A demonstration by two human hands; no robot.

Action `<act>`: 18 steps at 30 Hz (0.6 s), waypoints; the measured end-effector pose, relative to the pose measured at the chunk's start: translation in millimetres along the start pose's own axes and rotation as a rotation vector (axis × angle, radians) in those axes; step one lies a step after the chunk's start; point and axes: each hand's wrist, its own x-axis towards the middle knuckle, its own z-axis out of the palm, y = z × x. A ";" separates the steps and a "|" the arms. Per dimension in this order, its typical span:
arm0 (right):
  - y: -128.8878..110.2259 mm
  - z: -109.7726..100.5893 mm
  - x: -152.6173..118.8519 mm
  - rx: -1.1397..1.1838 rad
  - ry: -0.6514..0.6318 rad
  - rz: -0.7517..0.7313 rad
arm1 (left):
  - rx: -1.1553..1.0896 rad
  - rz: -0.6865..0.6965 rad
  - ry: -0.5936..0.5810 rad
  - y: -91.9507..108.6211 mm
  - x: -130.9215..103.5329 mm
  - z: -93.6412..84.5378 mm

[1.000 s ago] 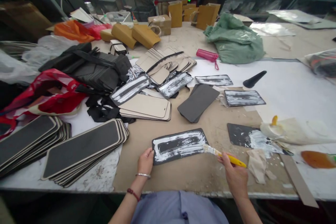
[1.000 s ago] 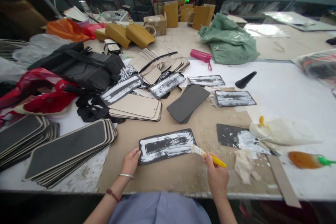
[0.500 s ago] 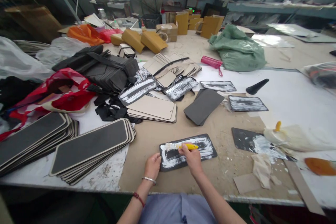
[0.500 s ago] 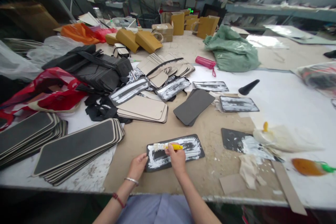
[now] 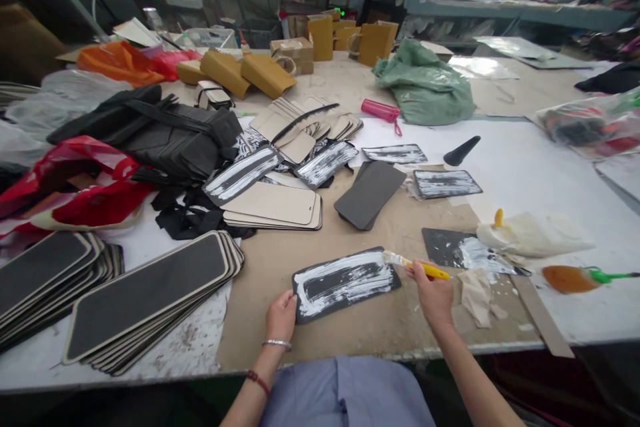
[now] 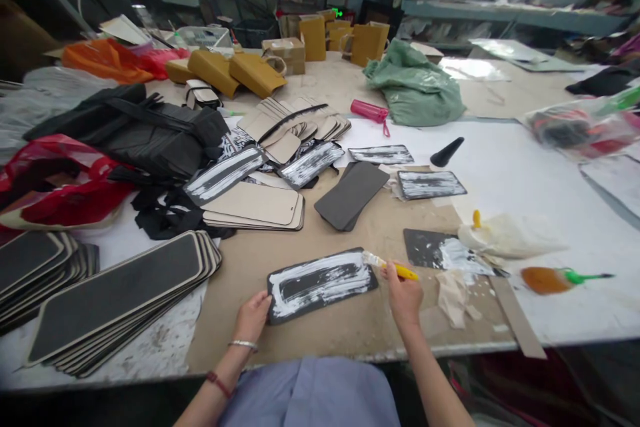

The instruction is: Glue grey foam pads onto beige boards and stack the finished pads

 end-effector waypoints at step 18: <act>15.0 -4.8 -45.5 0.025 -0.096 0.109 | 0.156 0.020 0.025 4.8 -2.4 -2.8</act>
